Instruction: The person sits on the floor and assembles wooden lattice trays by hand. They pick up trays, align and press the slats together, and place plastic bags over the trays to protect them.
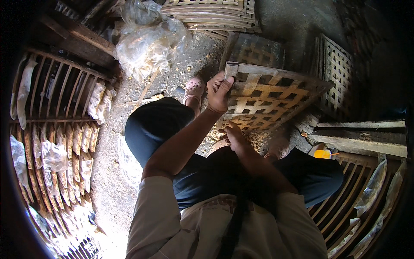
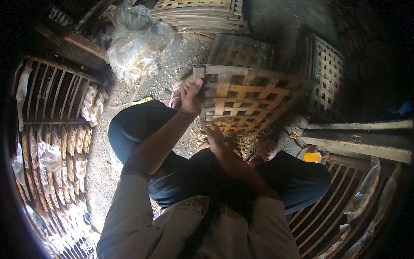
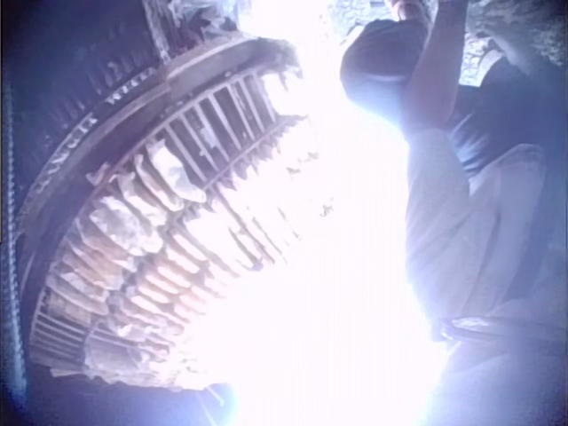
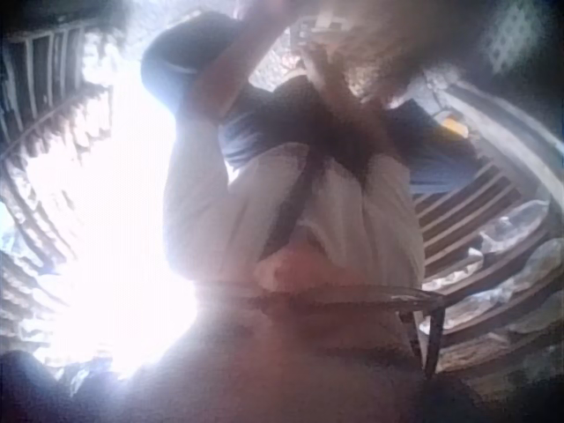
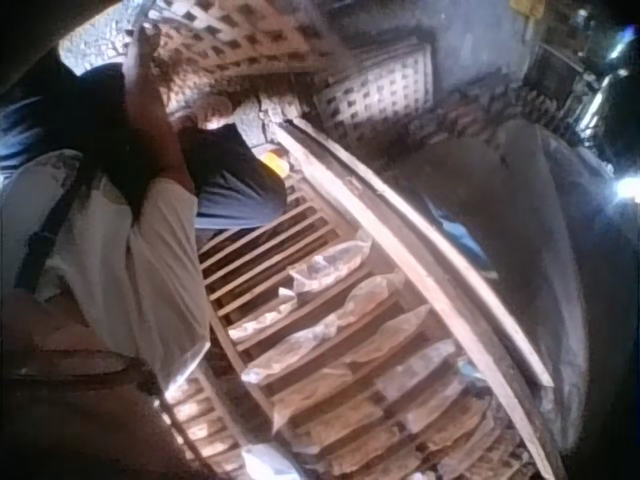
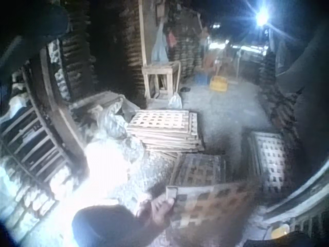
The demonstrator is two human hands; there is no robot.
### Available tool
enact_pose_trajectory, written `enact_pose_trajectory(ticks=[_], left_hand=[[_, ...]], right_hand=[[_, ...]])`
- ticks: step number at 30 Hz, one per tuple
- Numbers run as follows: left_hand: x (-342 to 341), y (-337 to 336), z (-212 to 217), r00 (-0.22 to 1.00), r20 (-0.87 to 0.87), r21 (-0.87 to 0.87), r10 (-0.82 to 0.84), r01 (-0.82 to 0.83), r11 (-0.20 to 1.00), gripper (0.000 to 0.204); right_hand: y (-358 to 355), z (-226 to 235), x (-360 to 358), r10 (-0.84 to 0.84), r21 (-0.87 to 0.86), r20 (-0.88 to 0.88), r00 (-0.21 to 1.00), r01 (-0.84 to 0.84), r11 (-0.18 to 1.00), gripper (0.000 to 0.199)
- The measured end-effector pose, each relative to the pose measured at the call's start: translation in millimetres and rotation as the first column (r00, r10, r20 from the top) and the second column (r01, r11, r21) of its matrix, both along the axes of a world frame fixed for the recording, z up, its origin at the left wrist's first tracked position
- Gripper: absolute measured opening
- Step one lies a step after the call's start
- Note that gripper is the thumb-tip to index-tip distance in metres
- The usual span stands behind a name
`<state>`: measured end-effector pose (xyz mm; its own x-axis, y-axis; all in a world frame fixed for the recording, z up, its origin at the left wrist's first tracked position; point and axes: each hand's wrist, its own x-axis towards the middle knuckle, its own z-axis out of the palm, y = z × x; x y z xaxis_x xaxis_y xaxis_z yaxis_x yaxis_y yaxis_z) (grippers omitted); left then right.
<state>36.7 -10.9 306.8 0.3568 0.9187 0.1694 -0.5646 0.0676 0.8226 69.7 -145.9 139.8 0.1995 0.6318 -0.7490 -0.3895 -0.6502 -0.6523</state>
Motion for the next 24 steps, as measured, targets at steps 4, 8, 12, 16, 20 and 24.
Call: enact_pose_trajectory(ticks=[4, 8, 12, 16, 20, 24], left_hand=[[-3.6, -1.3, -6.0, 0.999, -0.033, 0.059, -0.026, 0.028, 0.998, 0.022], [-4.9, -5.3, -8.9, 1.0, -0.015, 0.084, -0.023, 0.025, 0.996, 0.021], [-6.5, -9.7, -7.8, 0.998, -0.032, 0.085, -0.06, 0.063, 0.994, 0.021], [-9.9, -9.7, -7.4, 0.999, -0.034, 0.077, -0.022, 0.024, 0.997, 0.02], [-10.5, -12.4, -5.3, 0.999, -0.037, 0.073, -0.022, 0.025, 0.997, 0.02], [-11.1, -16.1, 0.1, 0.998, -0.029, 0.11, -0.049, 0.052, 0.993, 0.02]], right_hand=[[-2.4, -4.1, -7.8, -0.066, 0.119, -0.15, 0.987, 0.084, 0.989, 0.045], [4.0, 8.0, -10.3, -0.009, 0.069, -0.122, 0.992, 0.017, 0.997, 0.042], [-0.4, -9.5, 0.8, -0.104, 0.04, -0.117, 0.988, 0.109, 0.993, 0.035], [2.4, -4.4, 3.4, -0.042, -0.063, -0.262, 0.964, 0.026, 0.998, 0.033], [5.8, 2.7, 4.2, -0.105, 0.015, -0.418, 0.902, 0.122, 0.992, 0.03], [10.4, 8.5, 10.9, -0.148, 0.169, -0.497, 0.855, 0.263, 0.95, 0.024]])
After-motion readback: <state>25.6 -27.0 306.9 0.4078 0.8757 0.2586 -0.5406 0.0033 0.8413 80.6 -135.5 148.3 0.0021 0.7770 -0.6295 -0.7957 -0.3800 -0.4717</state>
